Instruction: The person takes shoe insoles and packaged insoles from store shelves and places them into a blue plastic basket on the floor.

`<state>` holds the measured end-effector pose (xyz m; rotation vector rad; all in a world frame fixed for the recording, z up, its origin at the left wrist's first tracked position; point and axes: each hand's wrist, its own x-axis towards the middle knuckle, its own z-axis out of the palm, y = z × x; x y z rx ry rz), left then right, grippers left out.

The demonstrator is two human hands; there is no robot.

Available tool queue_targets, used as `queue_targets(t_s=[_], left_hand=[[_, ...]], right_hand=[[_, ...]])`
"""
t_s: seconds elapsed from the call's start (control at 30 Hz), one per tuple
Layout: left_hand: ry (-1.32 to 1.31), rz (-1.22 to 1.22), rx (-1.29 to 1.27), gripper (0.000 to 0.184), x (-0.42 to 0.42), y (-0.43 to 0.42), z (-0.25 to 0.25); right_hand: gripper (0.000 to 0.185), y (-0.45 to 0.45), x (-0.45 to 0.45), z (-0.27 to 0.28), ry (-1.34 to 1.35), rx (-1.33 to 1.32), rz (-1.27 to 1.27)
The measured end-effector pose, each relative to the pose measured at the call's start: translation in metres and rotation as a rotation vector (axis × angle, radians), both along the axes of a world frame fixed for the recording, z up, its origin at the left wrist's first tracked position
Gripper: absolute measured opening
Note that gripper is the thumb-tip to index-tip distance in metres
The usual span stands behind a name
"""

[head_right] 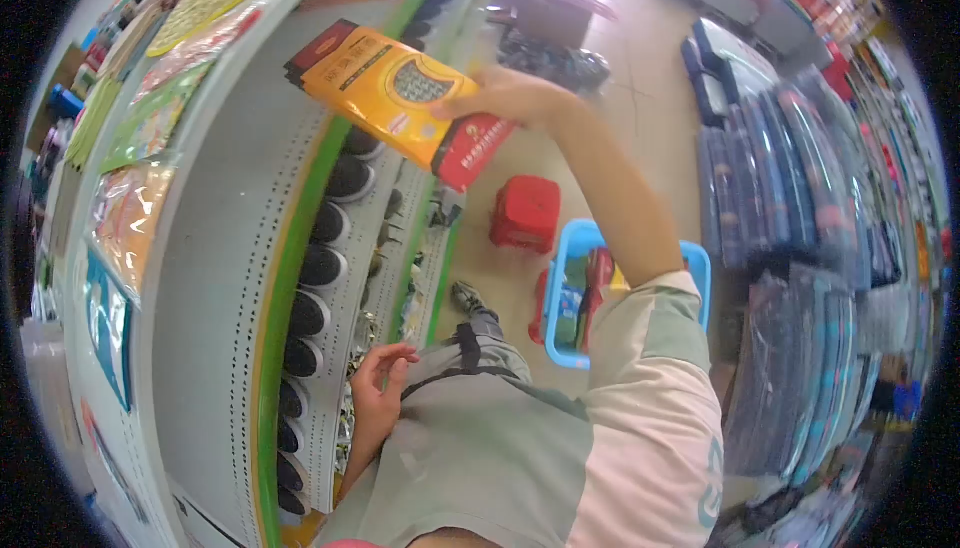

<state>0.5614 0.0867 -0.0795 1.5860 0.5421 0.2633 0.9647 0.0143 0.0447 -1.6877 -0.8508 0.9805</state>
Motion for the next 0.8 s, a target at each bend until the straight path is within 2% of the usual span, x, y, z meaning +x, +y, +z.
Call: queue_targets(t_s=[0.03,0.13,0.3,0.33,0.43,0.53,0.6,0.67,0.8], left_hand=[[0.009,-0.028,0.001,0.020,-0.008,-0.005,-0.004],[0.038,-0.087,-0.106,0.019,-0.037,-0.017,-0.021],[0.040,-0.256,-0.146,0.019,-0.079,-0.025,-0.054],[0.051,-0.286,-0.132,0.021,-0.076,-0.028,-0.048],[0.053,-0.344,-0.108,0.022,-0.065,-0.038,-0.031],[0.044,-0.383,-0.097,0.021,-0.069,-0.043,-0.034],[0.051,-0.414,-0.084,0.021,-0.060,-0.050,-0.023],[0.061,-0.421,-0.107,0.020,-0.057,-0.058,-0.018],[0.056,-0.453,-0.108,0.019,-0.071,-0.061,-0.028]], right_hand=[[0.054,-0.019,-0.008,-0.020,0.056,-0.055,-0.039],[0.053,-0.093,-0.078,-0.063,0.327,0.130,-0.193],[0.047,-0.196,-0.209,-0.186,0.680,0.353,-0.666],[0.046,-0.217,-0.223,-0.211,0.732,0.441,-0.723],[0.045,-0.255,-0.268,-0.236,0.773,0.525,-1.053],[0.044,-0.283,-0.294,-0.277,0.788,0.770,-1.186],[0.044,-0.314,-0.291,-0.319,0.807,0.858,-1.306],[0.046,-0.333,-0.287,-0.328,0.796,0.854,-1.459],[0.042,-0.364,-0.283,-0.365,0.905,0.915,-1.502]])
